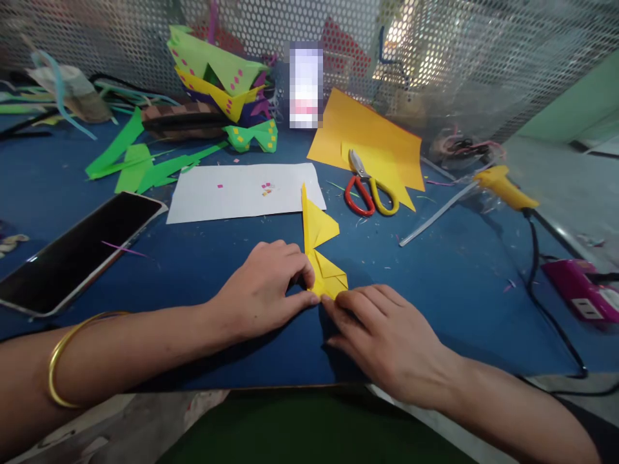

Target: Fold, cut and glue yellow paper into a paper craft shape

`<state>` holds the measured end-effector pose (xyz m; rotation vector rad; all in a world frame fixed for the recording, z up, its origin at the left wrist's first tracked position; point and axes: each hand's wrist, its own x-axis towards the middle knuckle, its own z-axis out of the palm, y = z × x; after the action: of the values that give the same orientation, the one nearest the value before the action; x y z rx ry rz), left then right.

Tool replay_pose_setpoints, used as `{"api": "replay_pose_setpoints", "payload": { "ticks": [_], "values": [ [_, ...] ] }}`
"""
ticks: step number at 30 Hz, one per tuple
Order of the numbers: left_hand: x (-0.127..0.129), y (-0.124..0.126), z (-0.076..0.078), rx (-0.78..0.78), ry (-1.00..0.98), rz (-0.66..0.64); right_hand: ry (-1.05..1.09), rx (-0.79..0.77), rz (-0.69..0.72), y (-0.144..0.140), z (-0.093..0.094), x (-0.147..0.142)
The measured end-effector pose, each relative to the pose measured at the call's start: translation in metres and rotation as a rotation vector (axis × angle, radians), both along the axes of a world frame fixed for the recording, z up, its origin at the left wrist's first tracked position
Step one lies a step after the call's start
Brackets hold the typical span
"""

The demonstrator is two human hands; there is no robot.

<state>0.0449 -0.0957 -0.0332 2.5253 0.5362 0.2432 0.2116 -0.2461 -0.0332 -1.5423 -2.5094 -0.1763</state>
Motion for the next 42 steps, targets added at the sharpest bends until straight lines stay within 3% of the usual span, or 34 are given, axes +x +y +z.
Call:
{"api": "replay_pose_setpoints", "payload": {
  "ticks": [7,13,20,29,33,42],
  "values": [
    [0.003,0.006,0.005,-0.077,0.005,-0.004,0.015,-0.048,0.032,0.002,0.000,-0.003],
    [0.003,0.007,0.005,-0.077,0.013,-0.005,0.083,-0.074,-0.028,-0.001,-0.002,-0.001],
    [0.000,0.009,0.008,-0.125,0.011,-0.010,0.042,-0.130,0.028,0.007,0.000,-0.008],
    [-0.001,0.004,0.008,-0.166,0.043,0.088,0.077,0.153,0.027,0.016,-0.026,-0.009],
    [-0.002,0.002,0.007,-0.147,0.039,0.087,0.084,0.266,-0.011,0.013,-0.028,-0.009],
    [-0.004,0.003,0.004,-0.146,0.036,0.085,0.059,0.237,0.013,0.015,-0.017,-0.005]
  ]
}}
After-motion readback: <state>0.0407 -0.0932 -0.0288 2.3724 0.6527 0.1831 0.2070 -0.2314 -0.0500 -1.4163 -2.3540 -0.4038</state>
